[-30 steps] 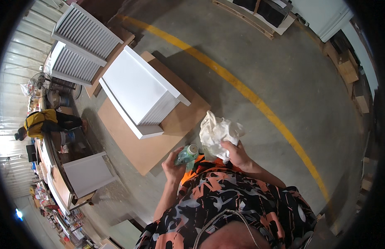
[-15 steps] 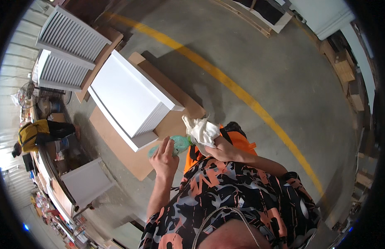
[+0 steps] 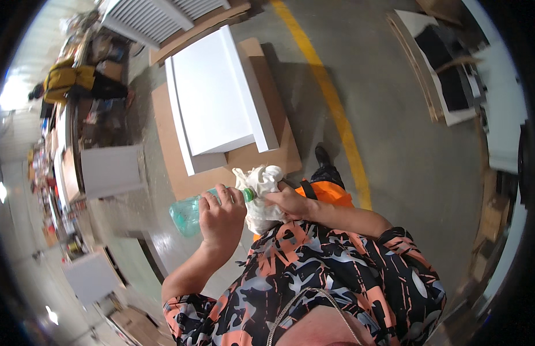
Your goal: The person wipes the surfaces of white louvered doors and a white cabinet panel with a cloth, applying liquid from a plastic bottle to the cloth between wipes.
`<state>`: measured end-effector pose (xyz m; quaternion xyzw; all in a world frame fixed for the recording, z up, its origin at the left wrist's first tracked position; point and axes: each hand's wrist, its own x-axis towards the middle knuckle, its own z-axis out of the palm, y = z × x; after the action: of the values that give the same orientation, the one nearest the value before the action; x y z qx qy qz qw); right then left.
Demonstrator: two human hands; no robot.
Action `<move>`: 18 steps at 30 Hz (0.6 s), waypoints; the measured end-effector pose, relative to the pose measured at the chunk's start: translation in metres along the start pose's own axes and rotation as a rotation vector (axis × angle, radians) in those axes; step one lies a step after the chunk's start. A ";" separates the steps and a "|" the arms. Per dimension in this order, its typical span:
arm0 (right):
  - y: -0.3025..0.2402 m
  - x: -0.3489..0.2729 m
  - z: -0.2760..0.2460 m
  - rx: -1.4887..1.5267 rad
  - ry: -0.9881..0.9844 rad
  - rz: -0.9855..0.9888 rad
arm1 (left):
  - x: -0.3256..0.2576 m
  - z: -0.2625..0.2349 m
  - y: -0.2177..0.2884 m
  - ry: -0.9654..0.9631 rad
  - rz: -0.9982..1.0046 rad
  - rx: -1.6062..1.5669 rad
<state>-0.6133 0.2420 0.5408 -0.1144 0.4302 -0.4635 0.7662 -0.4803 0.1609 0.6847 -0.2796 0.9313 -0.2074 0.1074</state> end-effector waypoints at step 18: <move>-0.071 0.064 0.021 -0.061 -0.361 0.401 | -0.050 0.045 0.015 -0.120 -0.784 -0.484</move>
<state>-0.6277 0.1473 0.5592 -0.1308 0.3145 -0.2614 0.9031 -0.4325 0.1862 0.6420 -0.6392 0.7690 0.0074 0.0064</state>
